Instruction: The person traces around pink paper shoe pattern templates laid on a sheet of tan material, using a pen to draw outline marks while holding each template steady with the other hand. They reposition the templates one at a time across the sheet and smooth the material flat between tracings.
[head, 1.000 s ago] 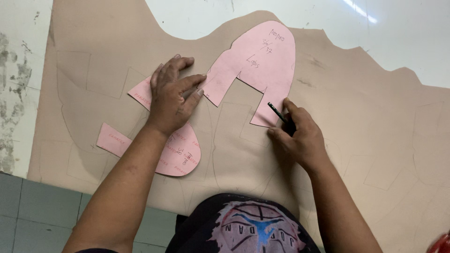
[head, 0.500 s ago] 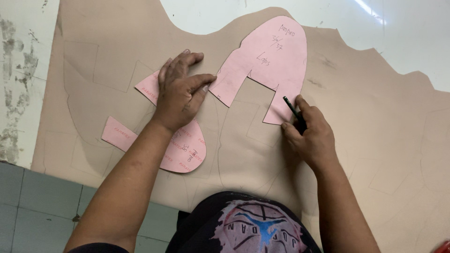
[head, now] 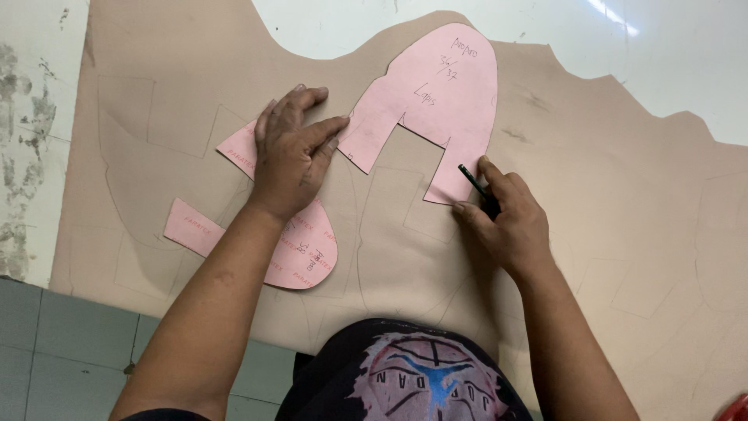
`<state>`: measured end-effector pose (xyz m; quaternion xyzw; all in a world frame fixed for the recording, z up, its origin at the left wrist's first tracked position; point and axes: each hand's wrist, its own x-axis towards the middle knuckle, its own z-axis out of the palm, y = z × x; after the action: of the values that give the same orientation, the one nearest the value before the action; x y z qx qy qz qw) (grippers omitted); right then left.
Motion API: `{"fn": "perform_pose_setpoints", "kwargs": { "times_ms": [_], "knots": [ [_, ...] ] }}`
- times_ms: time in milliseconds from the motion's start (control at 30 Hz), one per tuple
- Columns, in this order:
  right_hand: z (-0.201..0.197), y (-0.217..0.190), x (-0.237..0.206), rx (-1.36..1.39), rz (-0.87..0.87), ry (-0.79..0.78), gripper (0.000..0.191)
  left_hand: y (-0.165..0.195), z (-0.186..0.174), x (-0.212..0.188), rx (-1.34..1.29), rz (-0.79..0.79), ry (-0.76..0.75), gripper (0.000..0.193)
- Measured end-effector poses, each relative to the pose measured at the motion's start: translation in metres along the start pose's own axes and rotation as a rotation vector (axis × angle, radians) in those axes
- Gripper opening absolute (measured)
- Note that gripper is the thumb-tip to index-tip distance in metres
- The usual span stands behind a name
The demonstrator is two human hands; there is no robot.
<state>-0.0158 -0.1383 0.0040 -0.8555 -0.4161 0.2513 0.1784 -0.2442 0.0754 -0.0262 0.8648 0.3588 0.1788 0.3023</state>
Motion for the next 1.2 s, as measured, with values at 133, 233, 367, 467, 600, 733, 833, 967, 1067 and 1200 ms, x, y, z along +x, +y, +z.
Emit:
{"fn": "perform_pose_setpoints", "kwargs": {
  "times_ms": [133,233,367,467,600,733,833,967,1067,1200],
  "knots": [
    [0.0016,0.0005,0.0001,-0.024,-0.015,0.016,0.072,-0.0006,0.0005,0.0002,-0.009,-0.012,0.003,0.024],
    [0.0026,0.0009,-0.0001,-0.032,-0.004,0.007,0.071,-0.0003,0.0009,0.0006,-0.01,-0.014,0.008,0.024],
    [0.0021,0.0012,0.0002,-0.011,-0.007,0.006,0.069,0.0008,-0.0008,-0.0004,0.006,-0.008,-0.002,0.027],
    [0.0007,0.0017,-0.0005,0.032,-0.025,0.008,0.068,-0.0005,-0.0048,-0.0009,-0.006,0.018,-0.045,0.035],
    [0.0007,0.0026,-0.0015,0.088,-0.005,-0.011,0.066,-0.002,-0.0073,0.0,-0.022,0.015,-0.074,0.035],
    [0.0014,0.004,-0.0013,0.134,-0.021,-0.005,0.061,-0.0011,-0.0065,0.0018,-0.016,-0.007,-0.09,0.034],
    [0.0013,0.0049,-0.0015,0.213,0.032,-0.023,0.056,0.001,-0.0067,0.0011,-0.018,-0.024,-0.091,0.033],
    [0.0014,0.0036,-0.0025,0.214,0.02,-0.016,0.054,0.0034,-0.0068,0.0017,-0.037,-0.035,-0.079,0.033],
    [0.0005,0.0025,-0.0025,0.217,0.008,-0.015,0.052,0.0041,-0.007,0.0017,-0.029,-0.035,-0.082,0.032],
    [0.0011,0.0048,-0.0036,0.277,0.016,-0.024,0.048,0.0039,-0.0068,0.0022,-0.029,-0.022,-0.074,0.032]
  ]
}}
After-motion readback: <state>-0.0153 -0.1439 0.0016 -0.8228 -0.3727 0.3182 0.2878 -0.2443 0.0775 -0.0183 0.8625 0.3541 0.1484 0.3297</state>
